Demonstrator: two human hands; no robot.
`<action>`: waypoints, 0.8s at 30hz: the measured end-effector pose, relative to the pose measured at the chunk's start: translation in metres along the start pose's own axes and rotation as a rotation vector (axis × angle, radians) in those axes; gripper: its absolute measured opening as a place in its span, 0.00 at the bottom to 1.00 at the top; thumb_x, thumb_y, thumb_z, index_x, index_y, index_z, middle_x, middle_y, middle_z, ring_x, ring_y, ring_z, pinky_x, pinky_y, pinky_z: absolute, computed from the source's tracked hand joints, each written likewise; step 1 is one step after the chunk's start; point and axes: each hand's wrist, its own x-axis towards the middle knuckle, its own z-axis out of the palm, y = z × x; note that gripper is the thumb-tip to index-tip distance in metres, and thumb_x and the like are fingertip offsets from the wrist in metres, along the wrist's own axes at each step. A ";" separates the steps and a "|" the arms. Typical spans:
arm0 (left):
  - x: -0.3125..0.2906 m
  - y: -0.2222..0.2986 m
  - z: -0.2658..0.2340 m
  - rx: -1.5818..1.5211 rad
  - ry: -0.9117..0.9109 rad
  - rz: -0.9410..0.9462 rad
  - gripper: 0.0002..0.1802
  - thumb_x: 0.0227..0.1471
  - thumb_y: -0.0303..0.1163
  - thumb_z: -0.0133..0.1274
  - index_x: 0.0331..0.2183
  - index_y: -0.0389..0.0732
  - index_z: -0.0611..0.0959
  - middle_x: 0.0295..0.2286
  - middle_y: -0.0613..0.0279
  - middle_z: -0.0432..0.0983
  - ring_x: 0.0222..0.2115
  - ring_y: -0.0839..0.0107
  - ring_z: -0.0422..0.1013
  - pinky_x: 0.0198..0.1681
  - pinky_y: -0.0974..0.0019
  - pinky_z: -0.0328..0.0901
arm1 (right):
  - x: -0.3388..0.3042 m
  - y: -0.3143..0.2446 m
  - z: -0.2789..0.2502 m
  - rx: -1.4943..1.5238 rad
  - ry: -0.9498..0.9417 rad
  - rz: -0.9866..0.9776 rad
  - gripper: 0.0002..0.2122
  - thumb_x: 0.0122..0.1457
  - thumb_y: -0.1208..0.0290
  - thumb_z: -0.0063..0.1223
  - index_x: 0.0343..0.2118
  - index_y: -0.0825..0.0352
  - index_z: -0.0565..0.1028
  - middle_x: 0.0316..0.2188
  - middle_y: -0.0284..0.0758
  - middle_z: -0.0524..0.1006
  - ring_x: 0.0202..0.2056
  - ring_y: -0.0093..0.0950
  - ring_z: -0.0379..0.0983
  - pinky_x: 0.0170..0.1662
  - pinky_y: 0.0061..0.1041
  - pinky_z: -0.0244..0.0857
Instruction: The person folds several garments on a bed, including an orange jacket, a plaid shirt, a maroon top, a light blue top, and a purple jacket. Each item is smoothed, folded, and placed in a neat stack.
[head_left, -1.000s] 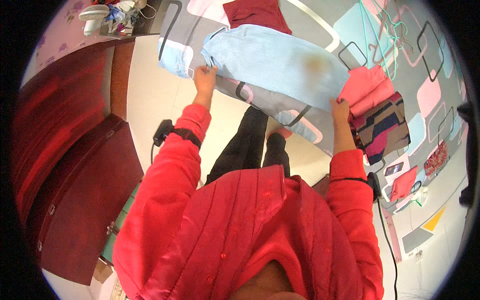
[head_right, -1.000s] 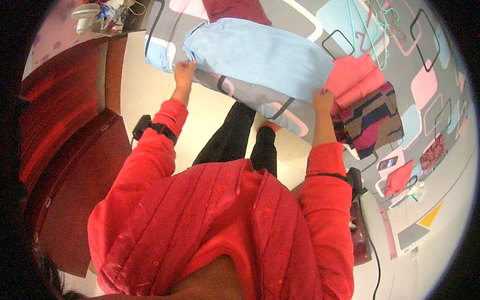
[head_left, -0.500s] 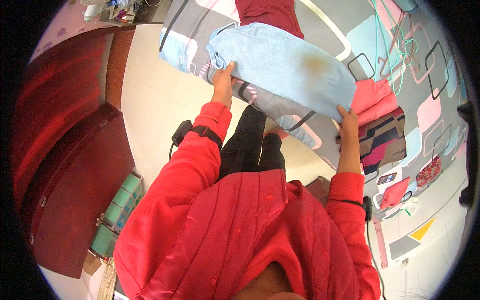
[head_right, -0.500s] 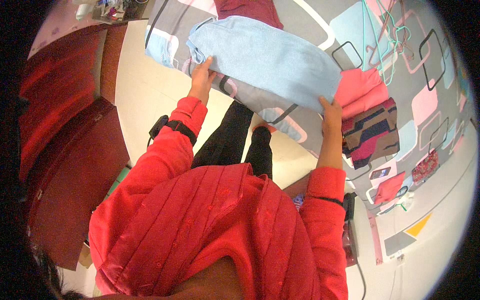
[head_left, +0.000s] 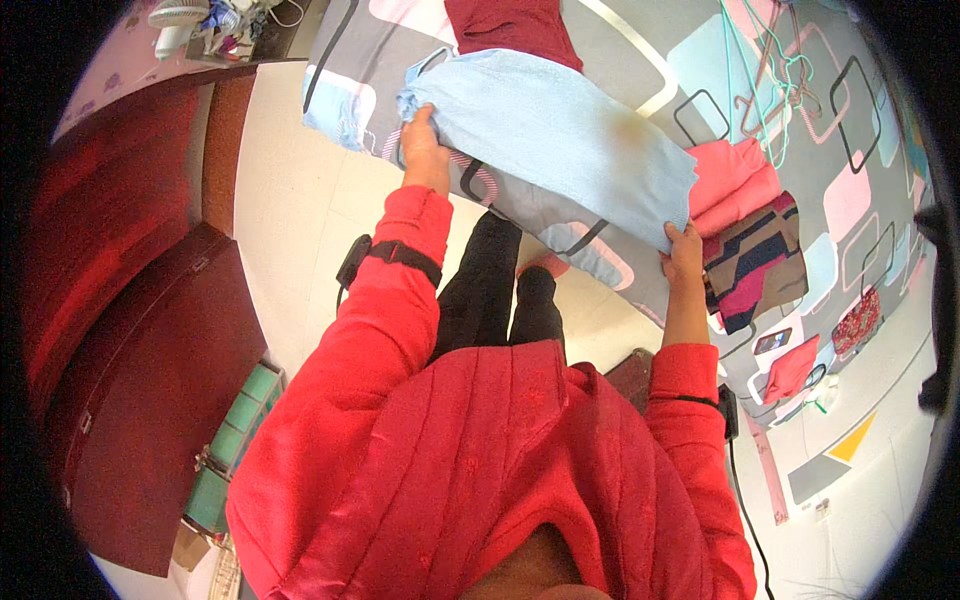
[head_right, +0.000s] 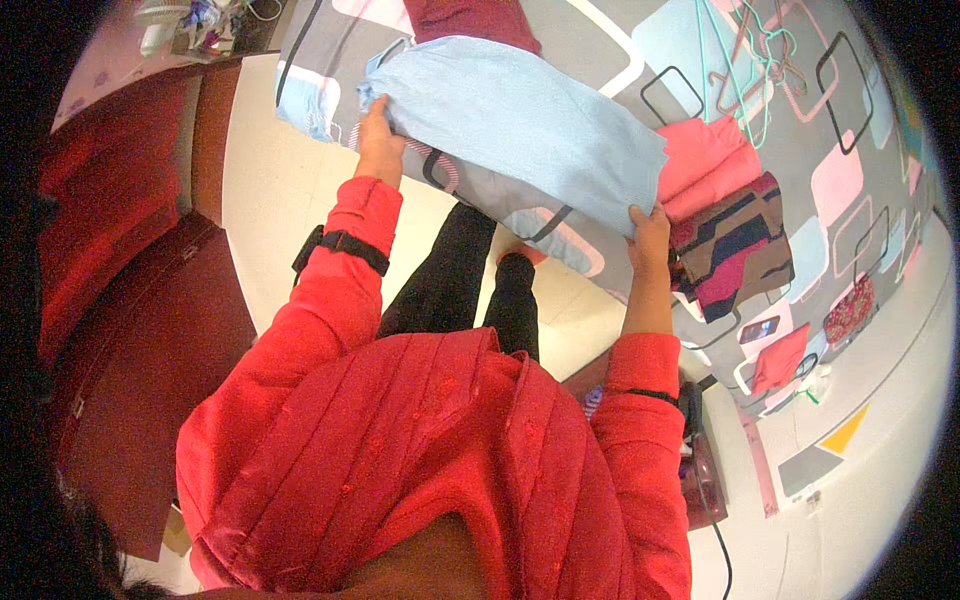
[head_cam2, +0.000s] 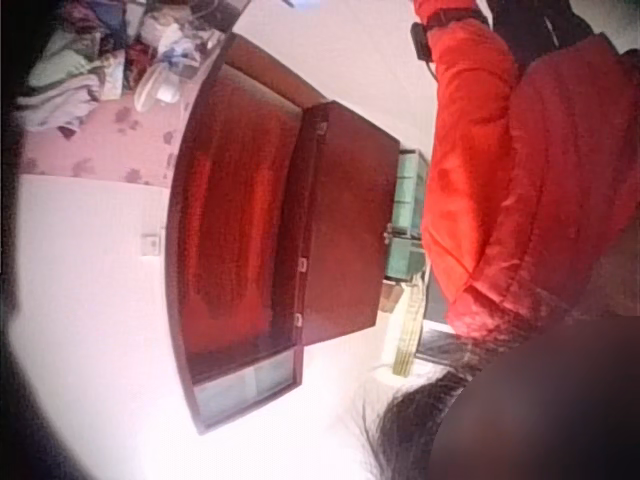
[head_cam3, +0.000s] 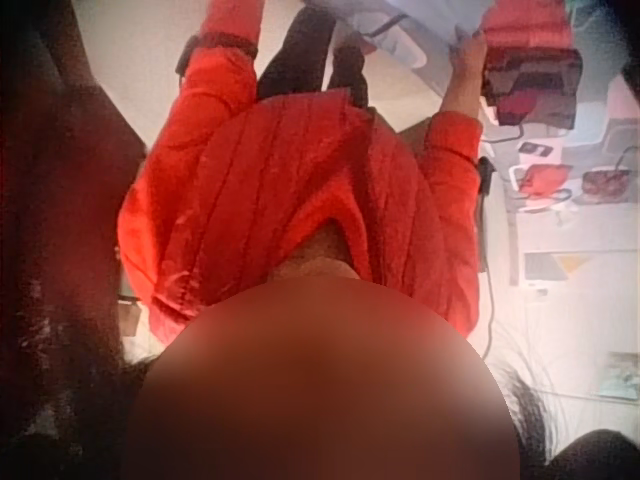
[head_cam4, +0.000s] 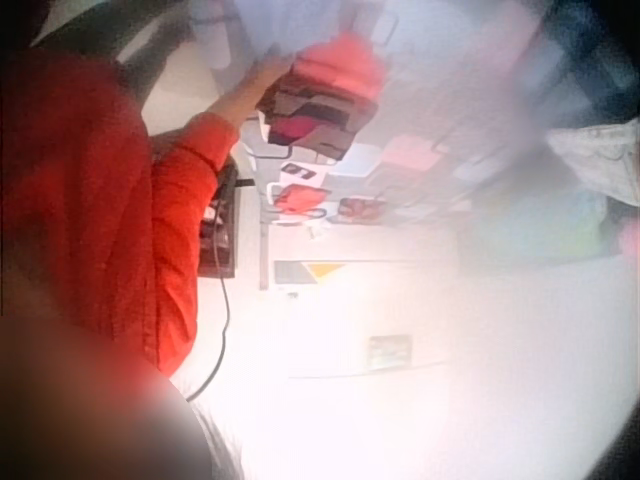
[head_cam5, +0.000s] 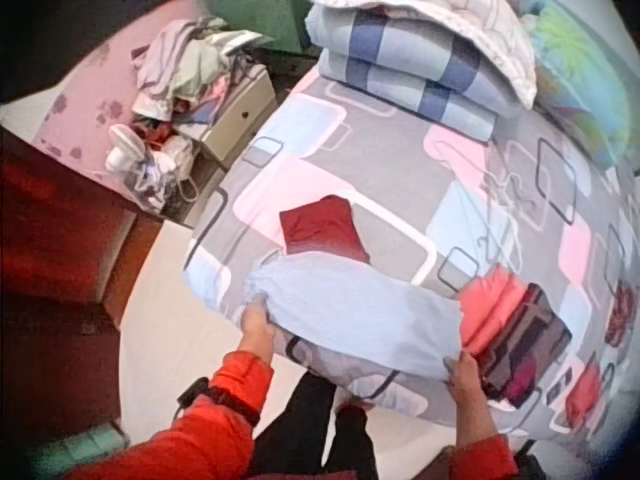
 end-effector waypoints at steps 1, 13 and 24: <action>-0.004 0.006 0.002 0.000 0.036 0.058 0.24 0.49 0.31 0.54 0.49 0.32 0.72 0.44 0.51 0.73 0.43 0.58 0.70 0.49 0.56 0.64 | 0.000 0.001 0.001 -0.010 0.026 0.013 0.19 0.54 0.79 0.50 0.51 0.66 0.67 0.42 0.36 0.74 0.39 0.30 0.71 0.37 0.31 0.68; -0.128 -0.085 0.088 1.263 -1.021 1.550 0.23 0.34 0.31 0.61 0.37 0.38 0.74 0.54 0.53 0.61 0.56 0.49 0.57 0.56 0.45 0.54 | 0.004 0.035 0.007 -0.040 0.082 -0.075 0.18 0.54 0.78 0.52 0.49 0.69 0.68 0.41 0.36 0.75 0.38 0.30 0.72 0.35 0.30 0.67; -0.103 -0.106 0.032 1.449 -0.777 1.096 0.41 0.34 0.35 0.66 0.51 0.40 0.67 0.56 0.49 0.54 0.58 0.48 0.51 0.59 0.48 0.49 | 0.024 0.052 0.002 -0.065 0.103 -0.051 0.17 0.53 0.77 0.52 0.47 0.71 0.70 0.37 0.36 0.76 0.33 0.28 0.72 0.30 0.27 0.66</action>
